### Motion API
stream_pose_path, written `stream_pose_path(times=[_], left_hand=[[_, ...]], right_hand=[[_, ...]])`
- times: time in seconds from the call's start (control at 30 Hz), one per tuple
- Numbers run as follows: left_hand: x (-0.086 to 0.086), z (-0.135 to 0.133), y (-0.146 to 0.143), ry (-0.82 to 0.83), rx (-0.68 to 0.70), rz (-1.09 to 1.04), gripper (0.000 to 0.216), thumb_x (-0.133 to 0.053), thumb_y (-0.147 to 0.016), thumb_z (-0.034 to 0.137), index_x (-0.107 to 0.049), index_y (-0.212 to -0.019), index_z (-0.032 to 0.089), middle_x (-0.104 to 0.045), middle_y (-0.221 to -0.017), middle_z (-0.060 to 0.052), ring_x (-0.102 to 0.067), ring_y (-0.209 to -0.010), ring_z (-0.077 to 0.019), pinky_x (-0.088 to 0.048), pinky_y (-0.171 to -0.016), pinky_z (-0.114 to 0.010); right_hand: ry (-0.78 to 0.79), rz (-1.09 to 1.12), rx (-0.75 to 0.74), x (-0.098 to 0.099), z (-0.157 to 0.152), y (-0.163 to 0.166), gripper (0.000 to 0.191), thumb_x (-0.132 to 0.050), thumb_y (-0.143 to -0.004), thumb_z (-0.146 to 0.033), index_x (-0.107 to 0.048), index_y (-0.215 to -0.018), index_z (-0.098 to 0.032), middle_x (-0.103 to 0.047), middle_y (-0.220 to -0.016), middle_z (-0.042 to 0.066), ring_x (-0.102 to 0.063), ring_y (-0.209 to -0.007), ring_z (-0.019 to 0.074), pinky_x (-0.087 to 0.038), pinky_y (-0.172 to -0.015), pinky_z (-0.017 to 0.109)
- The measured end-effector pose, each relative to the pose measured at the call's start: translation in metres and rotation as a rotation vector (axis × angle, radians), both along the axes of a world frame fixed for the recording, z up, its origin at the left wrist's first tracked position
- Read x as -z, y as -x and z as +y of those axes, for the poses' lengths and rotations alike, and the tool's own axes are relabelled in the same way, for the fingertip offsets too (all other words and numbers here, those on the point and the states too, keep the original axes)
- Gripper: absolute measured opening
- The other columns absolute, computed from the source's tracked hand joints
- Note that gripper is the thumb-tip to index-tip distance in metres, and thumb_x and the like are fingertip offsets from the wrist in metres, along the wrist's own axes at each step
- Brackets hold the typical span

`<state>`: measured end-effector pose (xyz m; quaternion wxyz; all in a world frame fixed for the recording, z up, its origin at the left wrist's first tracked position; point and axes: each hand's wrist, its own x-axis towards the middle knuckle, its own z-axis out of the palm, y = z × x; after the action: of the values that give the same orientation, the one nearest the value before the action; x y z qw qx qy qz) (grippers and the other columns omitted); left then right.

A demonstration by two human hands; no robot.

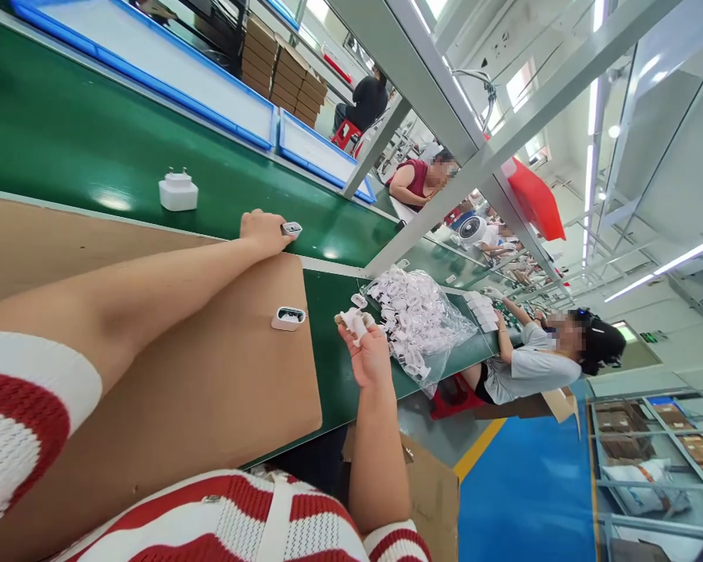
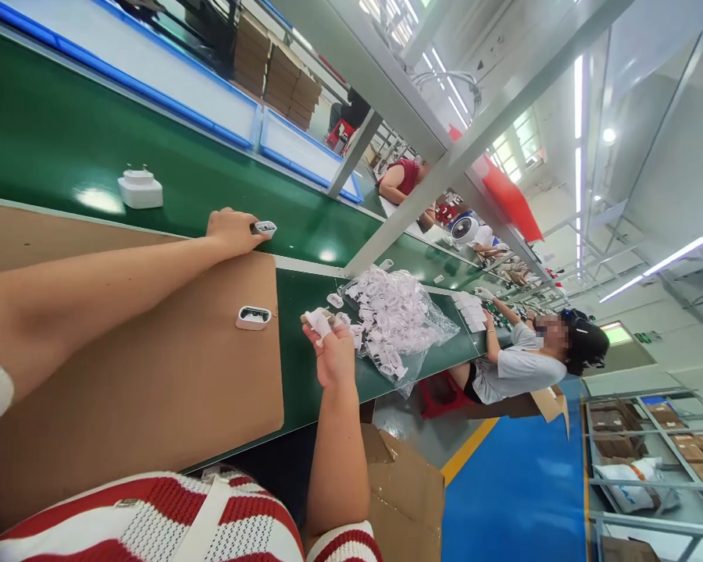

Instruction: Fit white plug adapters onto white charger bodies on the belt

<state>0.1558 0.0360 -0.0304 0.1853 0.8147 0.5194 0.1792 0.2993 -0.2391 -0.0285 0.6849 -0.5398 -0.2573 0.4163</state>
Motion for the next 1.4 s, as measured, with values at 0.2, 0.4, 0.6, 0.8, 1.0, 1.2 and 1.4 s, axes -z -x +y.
stream_pose_path(times=[0.2, 0.4, 0.6, 0.8, 1.0, 1.2, 1.4], left_hand=[[-0.020, -0.064, 0.051, -0.332, 0.212, -0.282, 0.056, -0.048, -0.100, 0.053, -0.072, -0.117, 0.006, -0.072, -0.107, -0.012, -0.054, -0.109, -0.0249, -0.041, -0.101, -0.038], [0.006, -0.175, 0.115, -0.289, 0.646, -0.473, 0.030, -0.059, -0.100, 0.046, -0.075, -0.107, 0.021, -0.071, -0.094, -0.004, -0.060, -0.087, -0.0192, -0.046, -0.080, -0.031], [0.049, -0.203, 0.128, 0.046, 0.596, -0.416, 0.033, -0.064, -0.094, 0.050, -0.076, -0.104, 0.021, -0.071, -0.096, -0.008, -0.064, -0.090, -0.0245, -0.051, -0.079, -0.034], [0.061, -0.197, 0.122, 0.116, 0.581, -0.502, 0.039, -0.063, -0.094, 0.060, -0.076, -0.091, 0.023, -0.067, -0.086, -0.008, -0.062, -0.083, -0.0241, -0.052, -0.077, -0.035], [0.062, -0.199, 0.122, 0.104, 0.620, -0.559, 0.034, -0.064, -0.096, 0.051, -0.071, -0.082, 0.020, -0.066, -0.084, -0.006, -0.060, -0.084, -0.0227, -0.047, -0.078, -0.034], [0.063, -0.199, 0.122, 0.119, 0.607, -0.537, 0.029, -0.069, -0.093, 0.043, -0.070, -0.078, 0.019, -0.066, -0.081, -0.006, -0.059, -0.082, -0.0224, -0.042, -0.073, -0.033], [0.064, -0.199, 0.121, 0.116, 0.608, -0.536, 0.027, -0.070, -0.092, 0.042, -0.071, -0.079, 0.019, -0.067, -0.082, -0.006, -0.059, -0.082, -0.0224, -0.041, -0.073, -0.033]], right_hand=[[0.058, -0.196, 0.124, 0.000, -0.021, 0.009, 0.036, -0.088, -0.067, -0.037, -0.073, -0.095, -0.019, -0.079, -0.102, 0.005, -0.073, -0.088, 0.0167, -0.056, -0.065, 0.023], [0.045, -0.116, -0.190, 0.003, -0.035, 0.019, 0.041, -0.086, -0.069, -0.033, -0.072, -0.106, -0.022, -0.079, -0.098, 0.003, -0.069, -0.079, 0.0147, -0.059, -0.067, 0.027], [0.080, -0.431, -0.344, 0.003, -0.036, 0.041, 0.027, -0.083, -0.075, -0.032, -0.076, -0.100, -0.023, -0.077, -0.102, 0.004, -0.071, -0.089, 0.0178, -0.059, -0.077, 0.031], [-0.059, -1.386, -0.338, -0.010, -0.036, 0.071, 0.028, -0.064, -0.090, -0.011, -0.077, -0.112, -0.023, -0.072, -0.098, 0.006, -0.059, -0.093, 0.0205, -0.050, -0.081, 0.034], [0.004, -1.804, -0.457, -0.015, -0.023, 0.085, 0.023, -0.062, -0.084, -0.004, -0.072, -0.096, -0.020, -0.061, -0.089, 0.005, -0.052, -0.084, 0.0216, -0.043, -0.072, 0.033], [0.093, -1.877, -0.563, -0.026, -0.023, 0.091, 0.020, -0.057, -0.081, -0.002, -0.060, -0.078, -0.022, -0.053, -0.088, 0.005, -0.049, -0.080, 0.0208, -0.036, -0.068, 0.032], [0.040, -1.886, -0.559, -0.024, -0.020, 0.091, 0.020, -0.056, -0.082, -0.004, -0.057, -0.077, -0.023, -0.053, -0.085, 0.004, -0.047, -0.079, 0.0201, -0.035, -0.066, 0.032]])
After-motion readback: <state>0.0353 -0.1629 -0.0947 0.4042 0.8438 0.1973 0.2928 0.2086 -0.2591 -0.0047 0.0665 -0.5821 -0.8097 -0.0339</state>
